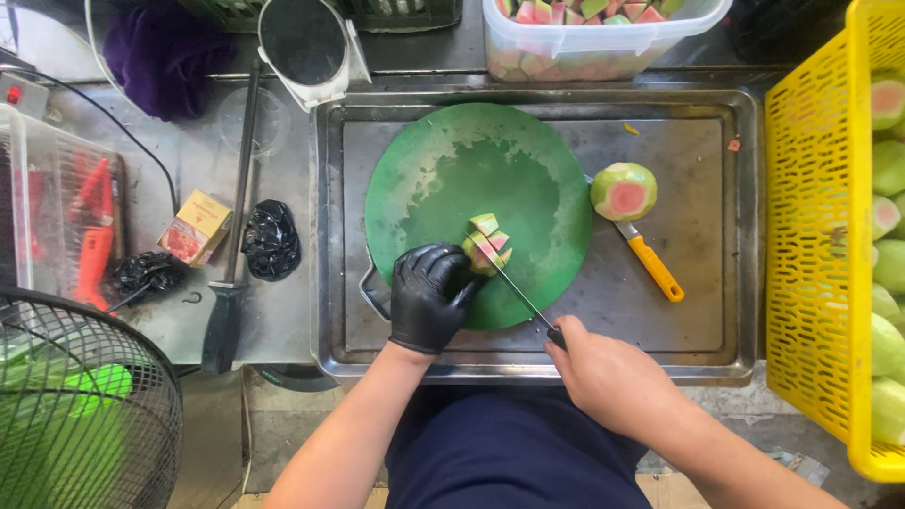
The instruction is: The person cuts guavas on a green cutting board using a knife. They slice the fruit into wedges and cubes, then transfer the pieces into a clear plastic container. The process is repeated with multiple guavas.
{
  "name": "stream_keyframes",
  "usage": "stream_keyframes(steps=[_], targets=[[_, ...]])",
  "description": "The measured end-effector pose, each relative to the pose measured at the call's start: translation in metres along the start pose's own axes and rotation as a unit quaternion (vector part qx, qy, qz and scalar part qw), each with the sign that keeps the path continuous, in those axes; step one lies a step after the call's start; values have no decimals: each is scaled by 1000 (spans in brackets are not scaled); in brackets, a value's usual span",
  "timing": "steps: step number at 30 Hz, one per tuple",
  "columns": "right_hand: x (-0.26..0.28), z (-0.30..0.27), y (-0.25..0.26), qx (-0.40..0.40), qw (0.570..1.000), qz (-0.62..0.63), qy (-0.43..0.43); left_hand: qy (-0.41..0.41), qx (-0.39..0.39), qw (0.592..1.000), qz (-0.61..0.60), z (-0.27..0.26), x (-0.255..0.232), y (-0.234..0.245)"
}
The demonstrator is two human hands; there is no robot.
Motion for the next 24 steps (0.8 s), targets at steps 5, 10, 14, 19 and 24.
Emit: stream_keyframes(steps=[5,10,14,19,24], targets=[[18,43,-14,-57,997,25,44,2,7,1000,7,-1,2,-4],[8,44,-18,-58,997,34,47,-4,0,1000,-3,-2,0,-4],[-3,11,-15,-78,991,100,32,17,18,1000,-15,-2,1,5],[-37,-22,4,-150,959,240,-17,-51,61,997,-16,19,-18,13],[-74,-17,0,-159,925,334,-92,-288,148,944,67,50,-56,-32]])
Point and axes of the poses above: each hand's wrist, its own z-axis towards the middle knuckle, its own y-axis out of the back of the hand, x = y × z, the point moved 9 cm from there along z, towards the middle knuckle, and after that the axes turned 6 degrees about z, right-handed, at the moved point
